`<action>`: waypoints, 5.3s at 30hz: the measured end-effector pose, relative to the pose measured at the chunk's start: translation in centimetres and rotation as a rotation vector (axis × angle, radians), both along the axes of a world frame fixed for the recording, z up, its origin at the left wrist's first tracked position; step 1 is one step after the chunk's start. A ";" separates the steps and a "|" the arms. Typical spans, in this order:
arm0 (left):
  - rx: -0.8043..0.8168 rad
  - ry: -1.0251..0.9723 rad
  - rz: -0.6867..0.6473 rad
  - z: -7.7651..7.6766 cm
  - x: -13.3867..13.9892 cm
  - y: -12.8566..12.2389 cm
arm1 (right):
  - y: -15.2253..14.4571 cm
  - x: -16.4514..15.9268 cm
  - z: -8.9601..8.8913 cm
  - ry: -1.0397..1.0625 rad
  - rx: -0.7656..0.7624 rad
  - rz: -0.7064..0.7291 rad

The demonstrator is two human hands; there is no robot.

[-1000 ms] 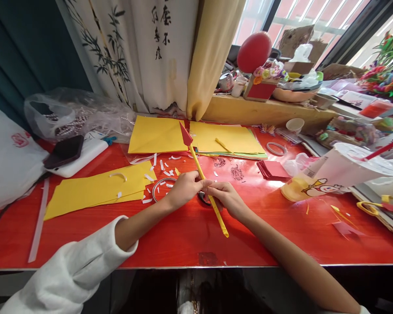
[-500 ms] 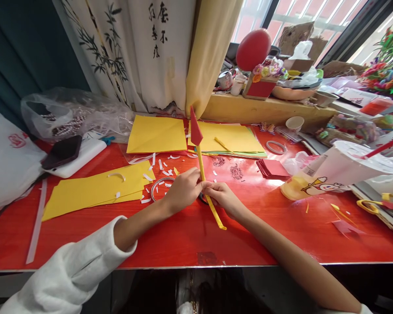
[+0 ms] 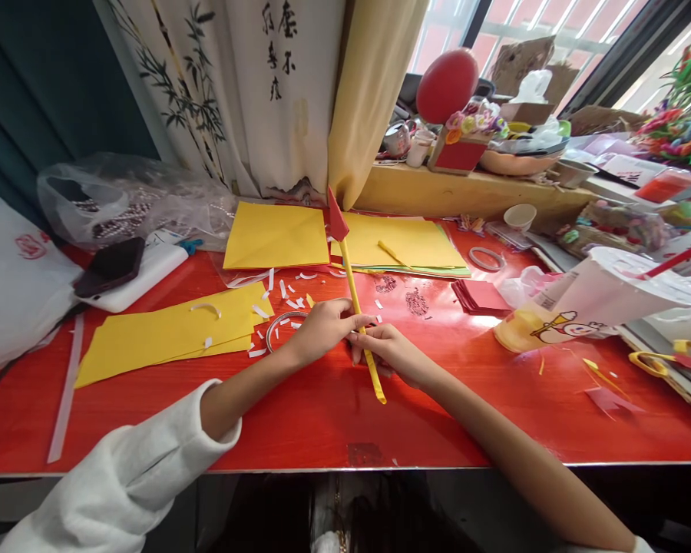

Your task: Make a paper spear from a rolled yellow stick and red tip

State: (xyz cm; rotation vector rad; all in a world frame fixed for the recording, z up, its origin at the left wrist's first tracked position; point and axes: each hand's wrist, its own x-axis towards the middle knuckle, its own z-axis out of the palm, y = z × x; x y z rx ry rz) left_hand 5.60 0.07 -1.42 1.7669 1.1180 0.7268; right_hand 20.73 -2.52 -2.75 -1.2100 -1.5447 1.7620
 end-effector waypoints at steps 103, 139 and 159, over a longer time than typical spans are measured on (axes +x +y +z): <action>-0.325 -0.555 -0.086 0.8 -0.2 0.2 | 0.6 1.6 1.1 0.432 0.201 -0.201; -0.016 0.016 -0.027 1.1 -0.3 0.2 | 0.7 2.5 0.0 -0.431 1.324 -0.017; -0.117 -0.656 -0.117 0.9 0.1 -0.5 | 0.4 0.6 0.9 0.661 0.066 -0.365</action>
